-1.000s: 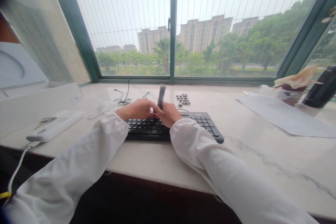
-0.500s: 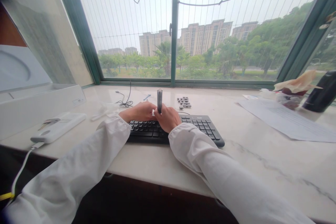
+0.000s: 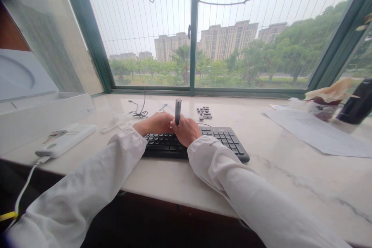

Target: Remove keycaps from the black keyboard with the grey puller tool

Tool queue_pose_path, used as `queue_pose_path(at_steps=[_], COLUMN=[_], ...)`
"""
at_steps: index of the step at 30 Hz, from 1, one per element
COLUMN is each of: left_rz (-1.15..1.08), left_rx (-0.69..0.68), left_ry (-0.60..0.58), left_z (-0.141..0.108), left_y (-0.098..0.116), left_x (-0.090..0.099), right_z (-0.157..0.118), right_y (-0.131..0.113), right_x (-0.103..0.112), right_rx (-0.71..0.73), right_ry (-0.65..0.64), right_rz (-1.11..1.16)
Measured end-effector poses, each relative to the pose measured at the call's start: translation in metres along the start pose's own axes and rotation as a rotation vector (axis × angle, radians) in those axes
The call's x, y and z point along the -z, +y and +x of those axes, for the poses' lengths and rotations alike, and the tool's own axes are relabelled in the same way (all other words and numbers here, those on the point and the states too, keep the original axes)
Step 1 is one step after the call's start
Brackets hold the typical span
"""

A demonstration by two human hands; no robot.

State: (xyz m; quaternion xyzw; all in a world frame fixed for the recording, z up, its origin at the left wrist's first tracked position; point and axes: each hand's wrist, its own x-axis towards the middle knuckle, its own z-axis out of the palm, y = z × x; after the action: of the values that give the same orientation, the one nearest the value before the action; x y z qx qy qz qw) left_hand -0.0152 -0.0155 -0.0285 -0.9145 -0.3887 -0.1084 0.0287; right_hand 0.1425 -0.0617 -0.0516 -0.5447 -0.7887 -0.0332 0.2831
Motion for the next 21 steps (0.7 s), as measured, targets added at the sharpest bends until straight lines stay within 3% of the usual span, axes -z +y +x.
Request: queue_pose_path(at_steps=[8,16,21], left_rz=[0.026,0.010,-0.085], left_rx=[-0.093,-0.078,-0.191], left_ry=[0.013,-0.028,0.000], left_z=[0.0002,0.0003,-0.0009], left_y=[0.0014,0.0010,0.0009], left_x=[0.0004,0.0003,0.0025], right_z=[0.0010,0.0005,0.0004], right_y=[0.0023,-0.0006,-0.0017], right_x=[-0.0005,0.0015,0.0020], right_rx=[0.015,-0.009,-0.010], right_ry=[0.020,-0.002,0.004], right_rz=[0.004,-0.015,-0.038])
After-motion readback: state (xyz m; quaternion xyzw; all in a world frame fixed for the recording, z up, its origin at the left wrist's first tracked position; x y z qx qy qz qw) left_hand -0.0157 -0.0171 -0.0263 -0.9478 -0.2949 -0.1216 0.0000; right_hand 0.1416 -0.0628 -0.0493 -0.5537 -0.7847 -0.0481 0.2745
